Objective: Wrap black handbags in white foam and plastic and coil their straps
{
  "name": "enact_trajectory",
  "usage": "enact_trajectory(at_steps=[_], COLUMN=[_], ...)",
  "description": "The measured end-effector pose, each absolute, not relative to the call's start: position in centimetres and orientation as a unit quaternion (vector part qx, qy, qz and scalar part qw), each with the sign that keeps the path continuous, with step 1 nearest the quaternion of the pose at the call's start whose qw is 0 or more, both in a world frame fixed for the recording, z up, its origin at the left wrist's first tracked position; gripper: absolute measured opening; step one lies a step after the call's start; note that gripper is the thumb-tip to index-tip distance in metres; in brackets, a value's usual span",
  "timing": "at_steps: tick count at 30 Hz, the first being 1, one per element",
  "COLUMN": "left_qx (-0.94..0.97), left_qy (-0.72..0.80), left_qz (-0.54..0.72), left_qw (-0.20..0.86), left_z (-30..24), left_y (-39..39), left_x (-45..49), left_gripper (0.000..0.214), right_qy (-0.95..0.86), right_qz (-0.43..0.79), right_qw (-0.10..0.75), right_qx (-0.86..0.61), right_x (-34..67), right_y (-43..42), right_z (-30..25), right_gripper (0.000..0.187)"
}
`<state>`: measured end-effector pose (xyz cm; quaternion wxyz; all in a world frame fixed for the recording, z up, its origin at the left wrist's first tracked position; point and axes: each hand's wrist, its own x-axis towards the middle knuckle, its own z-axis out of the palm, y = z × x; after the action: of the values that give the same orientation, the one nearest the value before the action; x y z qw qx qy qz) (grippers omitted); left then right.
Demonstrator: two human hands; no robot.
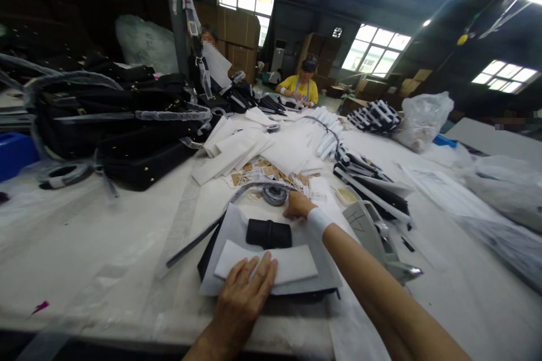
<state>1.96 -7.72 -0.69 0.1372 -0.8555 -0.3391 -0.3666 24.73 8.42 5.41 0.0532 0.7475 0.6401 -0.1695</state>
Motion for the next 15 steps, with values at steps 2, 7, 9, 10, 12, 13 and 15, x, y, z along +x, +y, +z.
enact_trajectory(at_steps=[2,7,9,10,12,13,15], left_qx=[-0.856,-0.861,-0.862,-0.860,-0.857,-0.858,-0.865], left_qy=[-0.335,-0.321,-0.310,-0.304,-0.299,-0.298,-0.296], left_qz=[-0.368,-0.369,-0.375,-0.383,-0.389,-0.387,-0.377], left_qw=[0.140,0.137,0.144,0.150,0.156,0.156,0.149], left_z=[-0.8,-0.8,-0.8,-0.8,-0.8,-0.7,-0.6], left_y=[-7.6,-7.2,-6.9,-6.8,-6.7,-6.6,-6.5], left_x=[1.9,1.5,1.3,1.2,1.0,1.0,0.8], left_gripper=[0.038,0.037,0.037,0.037,0.037,0.038,0.038], right_qy=[0.622,0.591,0.592,0.595,0.608,0.615,0.629], right_qz=[-0.203,-0.282,-0.298,-0.300,-0.300,-0.302,-0.317], right_qw=[0.053,0.006,-0.039,-0.069,-0.136,-0.169,-0.222], right_qx=[0.755,0.756,0.748,0.742,0.723,0.708,0.674], right_x=[25.0,25.2,25.3,25.5,25.8,25.9,26.1], right_y=[8.4,7.6,7.1,6.8,5.9,5.4,4.1], right_z=[4.7,3.7,4.2,4.6,5.8,6.5,7.8], right_gripper=[0.028,0.023,0.017,0.013,0.008,0.010,0.014])
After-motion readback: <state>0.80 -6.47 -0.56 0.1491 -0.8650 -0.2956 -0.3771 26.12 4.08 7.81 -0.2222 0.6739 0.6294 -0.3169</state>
